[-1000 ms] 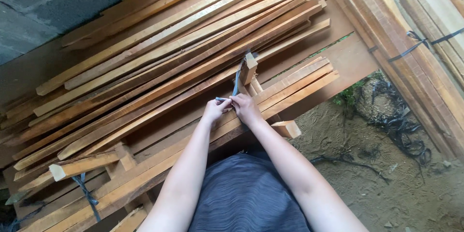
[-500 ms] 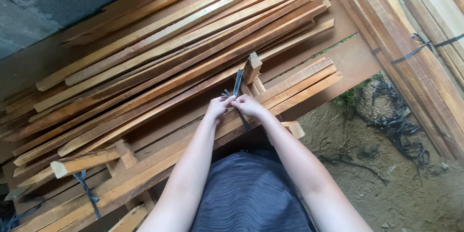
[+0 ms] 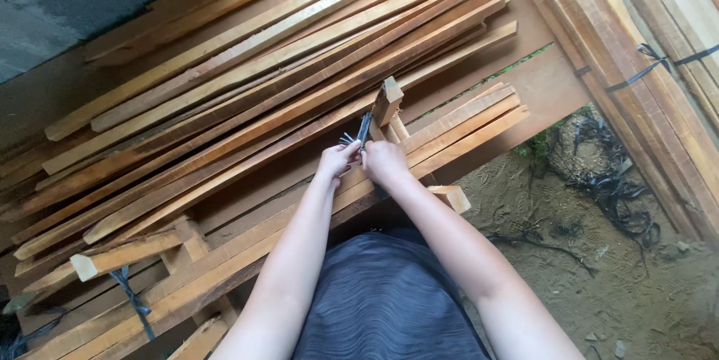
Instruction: Organizing and bundling several long thin wooden strips together using plastic ties on a workbench.
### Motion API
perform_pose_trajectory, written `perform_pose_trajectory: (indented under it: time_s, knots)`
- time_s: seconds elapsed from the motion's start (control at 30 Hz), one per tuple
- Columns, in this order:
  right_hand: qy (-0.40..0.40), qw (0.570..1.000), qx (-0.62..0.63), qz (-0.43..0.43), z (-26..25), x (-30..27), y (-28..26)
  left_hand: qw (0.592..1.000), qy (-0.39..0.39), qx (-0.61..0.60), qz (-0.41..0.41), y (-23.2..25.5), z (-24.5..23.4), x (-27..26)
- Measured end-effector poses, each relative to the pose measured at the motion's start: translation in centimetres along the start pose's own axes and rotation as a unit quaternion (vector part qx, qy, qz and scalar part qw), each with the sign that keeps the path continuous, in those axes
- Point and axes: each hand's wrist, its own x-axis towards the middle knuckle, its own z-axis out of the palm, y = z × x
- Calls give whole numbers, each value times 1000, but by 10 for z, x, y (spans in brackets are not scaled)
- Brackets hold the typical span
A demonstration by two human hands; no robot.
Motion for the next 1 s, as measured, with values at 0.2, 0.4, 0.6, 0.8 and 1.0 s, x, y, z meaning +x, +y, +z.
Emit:
perform_pose_trajectory:
  time_s: [0.2,0.4,0.6,0.8,1.0]
  knots:
    - [-28,997,-36,-69,2,-47,-2,987,156,22,-4,-43,1,68]
    - [11,989,110,-99,13,-81,7,919,149,362,51,-67,0,93]
    - [25,980,123,-153,12,-79,19,947,282,154,20,-59,21,86]
    - [22,971,142,-189,15,-74,26,939,295,175,8,-48,24,75]
    - [31,966,152,-205,11,-77,25,942,299,148,34,-44,22,65]
